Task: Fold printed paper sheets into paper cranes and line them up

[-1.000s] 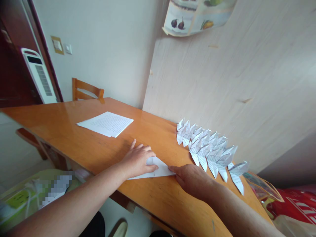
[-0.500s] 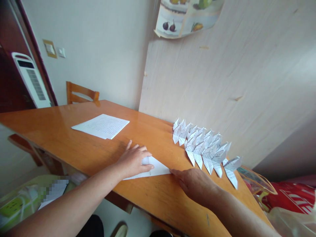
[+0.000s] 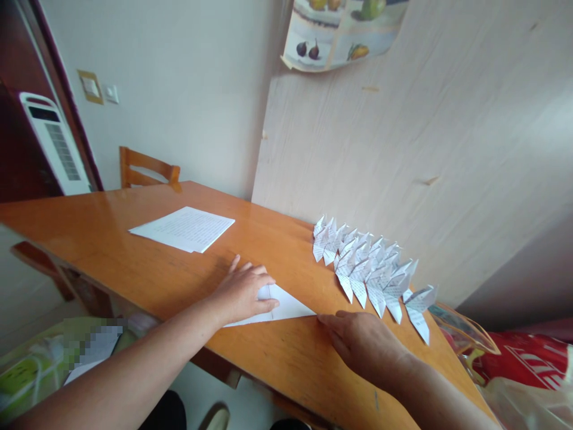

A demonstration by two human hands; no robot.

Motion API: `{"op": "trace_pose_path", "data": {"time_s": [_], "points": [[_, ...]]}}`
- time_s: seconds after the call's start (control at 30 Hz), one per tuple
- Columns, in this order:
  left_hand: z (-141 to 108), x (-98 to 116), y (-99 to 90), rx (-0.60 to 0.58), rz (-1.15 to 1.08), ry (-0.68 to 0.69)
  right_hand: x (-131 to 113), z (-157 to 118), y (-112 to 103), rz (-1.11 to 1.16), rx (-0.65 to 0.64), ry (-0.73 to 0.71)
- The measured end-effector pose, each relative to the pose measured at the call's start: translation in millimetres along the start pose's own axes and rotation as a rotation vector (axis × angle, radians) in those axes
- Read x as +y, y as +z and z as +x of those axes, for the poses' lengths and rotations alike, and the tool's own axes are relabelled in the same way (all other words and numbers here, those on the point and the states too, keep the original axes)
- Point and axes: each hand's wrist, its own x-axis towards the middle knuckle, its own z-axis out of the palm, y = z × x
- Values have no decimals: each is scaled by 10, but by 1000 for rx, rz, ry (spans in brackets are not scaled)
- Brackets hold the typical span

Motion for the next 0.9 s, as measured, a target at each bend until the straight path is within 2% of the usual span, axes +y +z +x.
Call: {"op": "trace_pose_path", "data": {"time_s": [0.17,0.27,0.33,0.47,0.57,0.73,0.9], "points": [[1,6,-1,6,-4,3,-99,244,5,350,167,76],[0,15,-7,9,1,-5,-174,499,24,613,99,290],[-1,23,-17,6,5,-5,-232,680,38,722,52,319],[-1,36,-30,6,8,-4,-357,987,88,666,2,284],[-1,34,-13,21,13,-18,-435,1103,136,574,18,239],[-2,19,52,56,-12,-49,-489,1089,206,425,107,105],[-3,14,79,94,-22,-92,-508,1057,224,289,103,19]]}}
